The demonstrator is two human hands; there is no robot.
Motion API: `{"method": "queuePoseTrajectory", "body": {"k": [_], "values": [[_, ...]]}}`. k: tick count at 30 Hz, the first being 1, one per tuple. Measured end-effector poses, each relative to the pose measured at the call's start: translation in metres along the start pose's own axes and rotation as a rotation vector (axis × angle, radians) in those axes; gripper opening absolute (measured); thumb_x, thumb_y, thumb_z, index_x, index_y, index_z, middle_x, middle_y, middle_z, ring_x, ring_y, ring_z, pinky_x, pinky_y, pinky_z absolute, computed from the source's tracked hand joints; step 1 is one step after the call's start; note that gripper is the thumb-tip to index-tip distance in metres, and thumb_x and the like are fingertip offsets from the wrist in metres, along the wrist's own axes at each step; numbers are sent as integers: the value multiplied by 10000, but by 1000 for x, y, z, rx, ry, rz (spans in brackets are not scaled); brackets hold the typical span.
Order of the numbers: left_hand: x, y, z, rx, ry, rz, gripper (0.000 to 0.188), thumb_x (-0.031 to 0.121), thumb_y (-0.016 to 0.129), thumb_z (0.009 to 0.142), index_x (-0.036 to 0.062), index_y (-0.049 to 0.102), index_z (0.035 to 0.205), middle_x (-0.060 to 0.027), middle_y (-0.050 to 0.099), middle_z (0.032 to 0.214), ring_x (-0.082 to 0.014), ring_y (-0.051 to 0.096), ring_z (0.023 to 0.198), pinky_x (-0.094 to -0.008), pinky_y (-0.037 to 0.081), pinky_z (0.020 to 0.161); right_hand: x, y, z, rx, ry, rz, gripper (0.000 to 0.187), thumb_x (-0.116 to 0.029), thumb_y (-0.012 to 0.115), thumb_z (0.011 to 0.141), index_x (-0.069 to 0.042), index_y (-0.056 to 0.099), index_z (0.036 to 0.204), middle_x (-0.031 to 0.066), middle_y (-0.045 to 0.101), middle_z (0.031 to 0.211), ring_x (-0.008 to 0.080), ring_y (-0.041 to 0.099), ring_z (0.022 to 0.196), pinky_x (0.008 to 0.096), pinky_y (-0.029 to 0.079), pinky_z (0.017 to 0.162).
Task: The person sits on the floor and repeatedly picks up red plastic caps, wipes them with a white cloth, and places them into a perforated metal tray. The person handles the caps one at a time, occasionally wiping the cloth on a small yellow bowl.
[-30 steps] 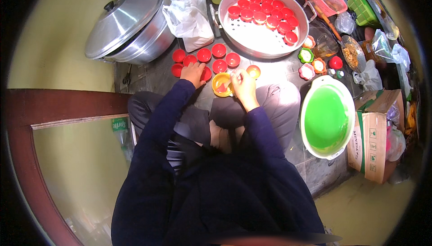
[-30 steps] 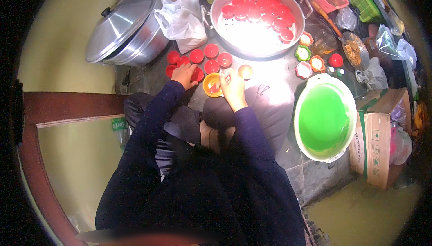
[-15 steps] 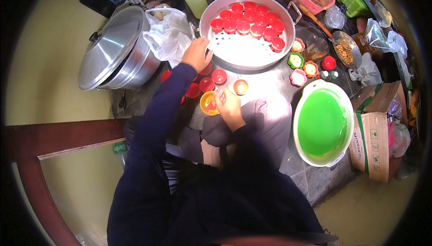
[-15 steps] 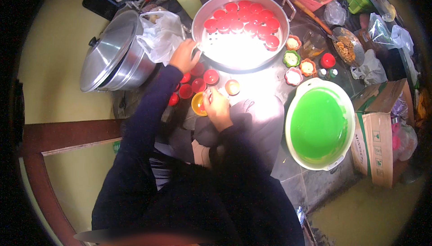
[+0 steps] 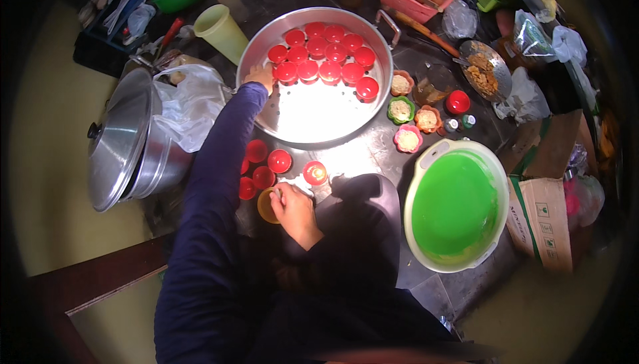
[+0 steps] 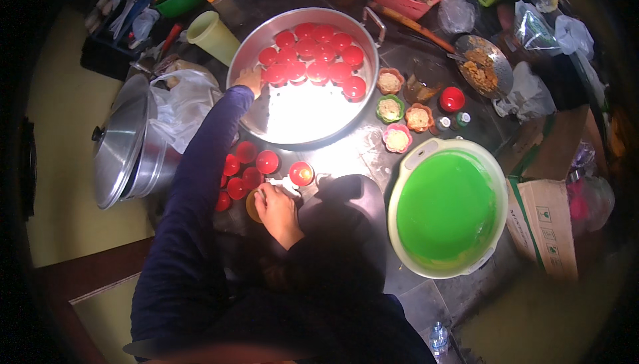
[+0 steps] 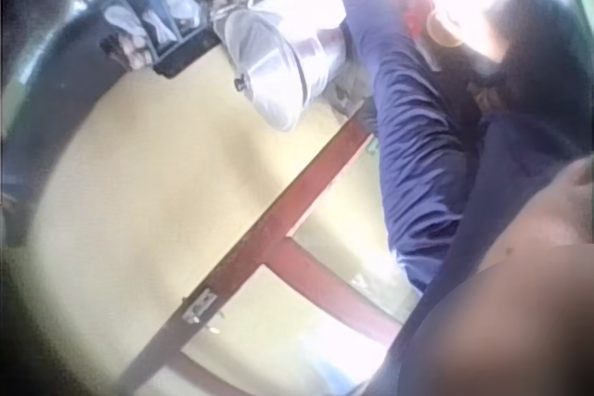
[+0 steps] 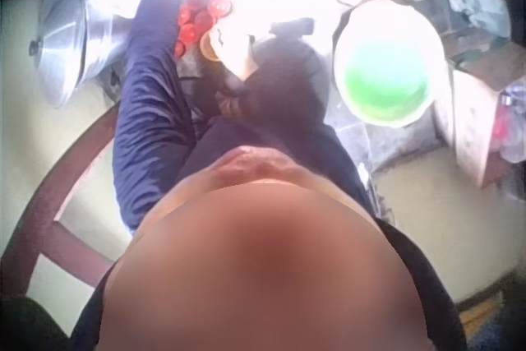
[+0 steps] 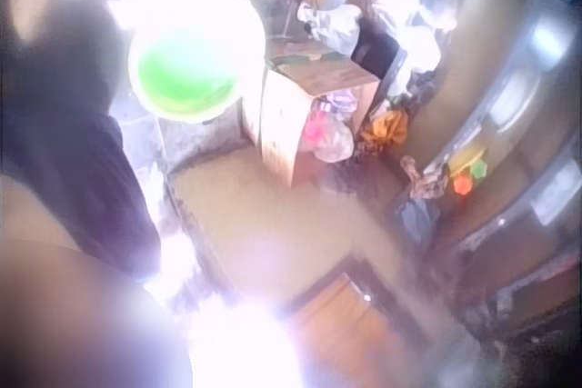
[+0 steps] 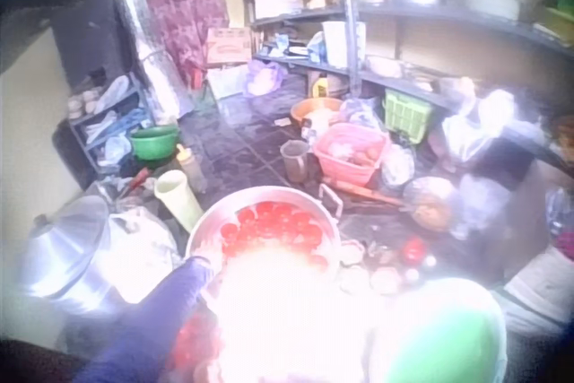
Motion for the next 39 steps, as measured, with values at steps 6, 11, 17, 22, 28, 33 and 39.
{"method": "queuePoseTrajectory", "body": {"k": [6, 11, 17, 22, 28, 33, 39], "values": [[-1, -7, -17, 37, 51, -122, 325, 231, 627, 785, 46, 523, 1032, -224, 617, 965, -418, 574, 956, -473, 466, 845, -13, -8, -1, 84, -144, -17, 87, -128, 609, 853, -60, 583, 900, 117, 591, 744, 307, 587, 694, 401, 468, 633], [2, -57, -71, 261, 182, -214, 473, 250, 765, 638, 73, 546, 1018, -197, 580, 1009, -385, 570, 940, -451, 472, 809, -19, -8, -4, 62, -211, -111, 72, -124, 580, 874, -61, 574, 908, 122, 605, 802, 316, 595, 768, 401, 471, 670], [-20, -108, -212, 455, 350, -608, 571, 281, 834, 626, 84, 549, 1080, -171, 501, 1031, -363, 526, 1004, -404, 443, 887, -29, -14, -6, 108, -254, -156, 99, -142, 561, 896, -44, 548, 885, 150, 585, 742, 336, 588, 712, 432, 455, 629], [-50, -66, -329, 270, 203, -717, 642, 244, 837, 626, 52, 504, 1140, -165, 523, 1108, -314, 529, 1084, -385, 427, 933, -21, -16, -10, 161, -208, -169, 125, -167, 569, 897, -45, 544, 884, 149, 573, 670, 336, 587, 619, 429, 448, 560], [-45, -17, -371, 226, 106, -939, 661, 137, 848, 564, 31, 477, 1101, -132, 553, 1031, -280, 571, 1009, -356, 458, 881, -17, -48, -11, 384, -115, -48, 198, -217, 543, 944, -26, 579, 908, 111, 596, 630, 202, 612, 566, 331, 455, 527], [-13, -11, -372, 336, 189, -993, 603, 124, 840, 522, 43, 507, 1017, -128, 543, 990, -295, 561, 964, -367, 458, 860, -38, -46, -28, 369, -97, 97, 231, -233, 542, 952, -5, 569, 917, 93, 580, 595, 157, 578, 531, 315, 446, 509], [-6, -17, -377, 438, 250, -1085, 570, 89, 813, 520, 43, 565, 1031, -121, 520, 1022, -286, 551, 957, -366, 471, 829, -84, -9, -54, 215, -351, -21, 143, -152, 568, 924, -17, 581, 969, 146, 608, 705, 239, 621, 598, 321, 469, 554]]}}
Point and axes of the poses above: each hand's wrist, its own z-axis towards the middle knuckle, its own y-axis out of the palm, x = y × z, the point moved 6 cm from there along z, towards the middle knuckle
